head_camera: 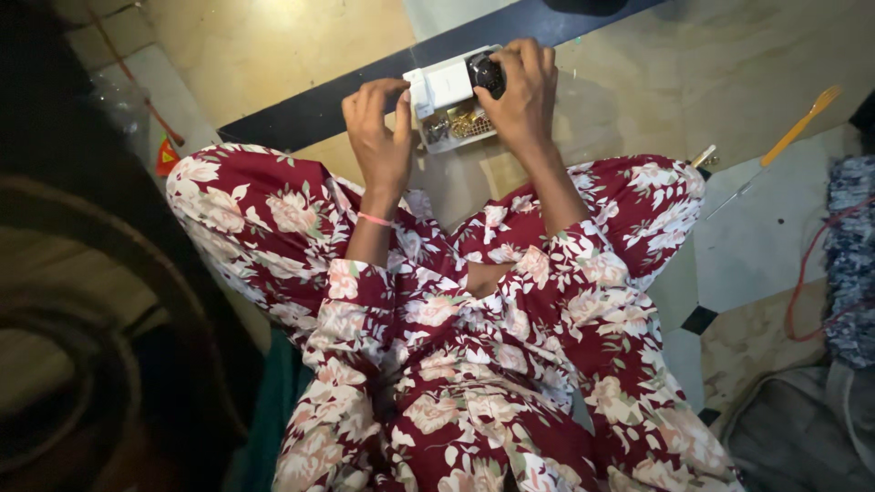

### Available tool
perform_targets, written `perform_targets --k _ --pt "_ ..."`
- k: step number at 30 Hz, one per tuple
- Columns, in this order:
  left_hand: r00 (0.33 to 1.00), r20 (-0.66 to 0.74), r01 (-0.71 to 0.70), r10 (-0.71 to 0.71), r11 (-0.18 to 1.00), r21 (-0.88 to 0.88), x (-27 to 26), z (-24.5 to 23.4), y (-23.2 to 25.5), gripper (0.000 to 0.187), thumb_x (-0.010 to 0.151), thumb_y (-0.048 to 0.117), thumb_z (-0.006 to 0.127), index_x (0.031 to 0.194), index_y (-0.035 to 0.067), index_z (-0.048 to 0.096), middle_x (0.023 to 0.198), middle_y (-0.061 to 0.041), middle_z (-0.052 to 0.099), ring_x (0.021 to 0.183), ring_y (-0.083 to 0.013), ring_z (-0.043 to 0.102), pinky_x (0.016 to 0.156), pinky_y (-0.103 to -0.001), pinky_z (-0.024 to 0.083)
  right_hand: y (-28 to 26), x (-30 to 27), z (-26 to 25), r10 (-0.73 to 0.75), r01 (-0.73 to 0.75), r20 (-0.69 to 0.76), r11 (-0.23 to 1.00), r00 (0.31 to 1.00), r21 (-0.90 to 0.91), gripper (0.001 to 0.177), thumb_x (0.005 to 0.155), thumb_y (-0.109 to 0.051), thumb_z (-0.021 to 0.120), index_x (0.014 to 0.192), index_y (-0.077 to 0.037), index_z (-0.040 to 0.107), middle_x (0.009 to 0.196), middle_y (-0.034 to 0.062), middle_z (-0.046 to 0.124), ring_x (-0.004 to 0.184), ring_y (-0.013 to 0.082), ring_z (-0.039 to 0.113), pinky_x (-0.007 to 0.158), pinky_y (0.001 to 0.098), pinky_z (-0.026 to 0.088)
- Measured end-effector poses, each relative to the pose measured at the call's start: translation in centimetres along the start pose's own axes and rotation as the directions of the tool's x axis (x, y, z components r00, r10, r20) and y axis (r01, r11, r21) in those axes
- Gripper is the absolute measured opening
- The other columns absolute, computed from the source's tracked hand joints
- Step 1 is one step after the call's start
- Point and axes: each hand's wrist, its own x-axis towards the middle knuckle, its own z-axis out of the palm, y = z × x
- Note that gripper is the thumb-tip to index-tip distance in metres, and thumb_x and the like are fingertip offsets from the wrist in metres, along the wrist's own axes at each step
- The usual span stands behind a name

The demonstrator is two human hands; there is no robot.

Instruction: The person sits on the floor and organizes various jewelry items. They pick up bangles from a green bowl and place them into a white plastic container. They also handle a watch, a necklace, and a yellow plastic fork, placing them into the container. Finally, they rummage through a larger clear plastic bin containing miscellaneous items.

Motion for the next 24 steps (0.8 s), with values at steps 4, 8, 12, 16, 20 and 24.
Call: perform_targets --k 4,8,12,16,20,24 --pt "0.999 -0.017 0.036 -0.037 0.998 -0.056 0.3 0.5 -0.1 0.008 0.097 0.01 0.07 0.105 0.008 0.071 0.108 -0.005 0.07 0.106 -0.027 0.057 0.096 -0.038 0.046 -0.9 1.1 -1.1 -0.146 0.142 0.073 0.988 0.987 0.057 0.045 0.073 -0.003 0.086 0.115 -0.007 0.07 0.122 0.0072 0.061 0.117 0.0324 0.053 0.102 0.0455 0.044" --pt "0.999 0.008 0.048 -0.048 0.997 -0.064 0.1 1.3 -0.3 0.008 0.097 0.009 0.069 0.105 0.007 0.07 0.107 -0.005 0.07 0.105 -0.0272 0.057 0.094 -0.038 0.047 -1.7 2.2 -1.1 -0.29 0.281 0.143 0.956 0.946 0.08 0.044 0.074 0.0 0.084 0.115 -0.009 0.073 0.121 0.0043 0.064 0.115 0.03 0.053 0.102 0.045 0.044" --pt "0.999 0.009 0.047 -0.047 0.997 -0.056 -0.2 2.0 -0.9 0.01 0.096 0.009 0.069 0.106 0.008 0.069 0.108 -0.005 0.069 0.106 -0.0282 0.057 0.095 -0.039 0.047 -2.4 2.3 0.2 -0.323 0.312 0.199 0.946 0.925 0.083 0.045 0.074 -0.002 0.085 0.117 -0.008 0.073 0.12 0.0057 0.064 0.114 0.03 0.054 0.095 0.0456 0.044" --pt "0.999 -0.01 0.041 -0.041 0.998 -0.038 -0.1 2.2 -1.2 0.011 0.097 0.008 0.068 0.108 0.008 0.07 0.11 -0.006 0.069 0.107 -0.0284 0.058 0.097 -0.04 0.046 -2.6 2.2 1.2 -0.327 0.312 0.185 0.944 0.927 0.107 0.055 0.075 -0.001 0.084 0.128 -0.007 0.069 0.121 0.0059 0.064 0.113 0.0293 0.056 0.097 0.0454 0.045" --pt "0.999 -0.033 0.036 -0.037 0.999 -0.031 -0.1 2.5 -1.5 0.014 0.098 0.009 0.068 0.111 0.008 0.068 0.115 -0.007 0.067 0.11 -0.0288 0.058 0.098 -0.04 0.046 -2.6 2.0 1.4 -0.294 0.271 0.172 0.952 0.94 0.145 0.064 0.077 0.0 0.085 0.137 -0.007 0.064 0.126 0.0058 0.065 0.116 0.0291 0.057 0.101 0.0448 0.045" --pt "0.999 -0.001 0.048 -0.048 0.999 0.021 -0.2 2.4 -1.6 0.021 0.099 0.011 0.069 0.12 0.01 0.067 0.122 -0.006 0.065 0.117 -0.0296 0.056 0.105 -0.041 0.044 -2.2 1.6 0.5 -0.254 0.237 0.111 0.96 0.961 0.147 0.07 0.073 0.0 0.086 0.139 -0.005 0.062 0.129 0.0104 0.063 0.118 0.0322 0.055 0.102 0.0452 0.045"
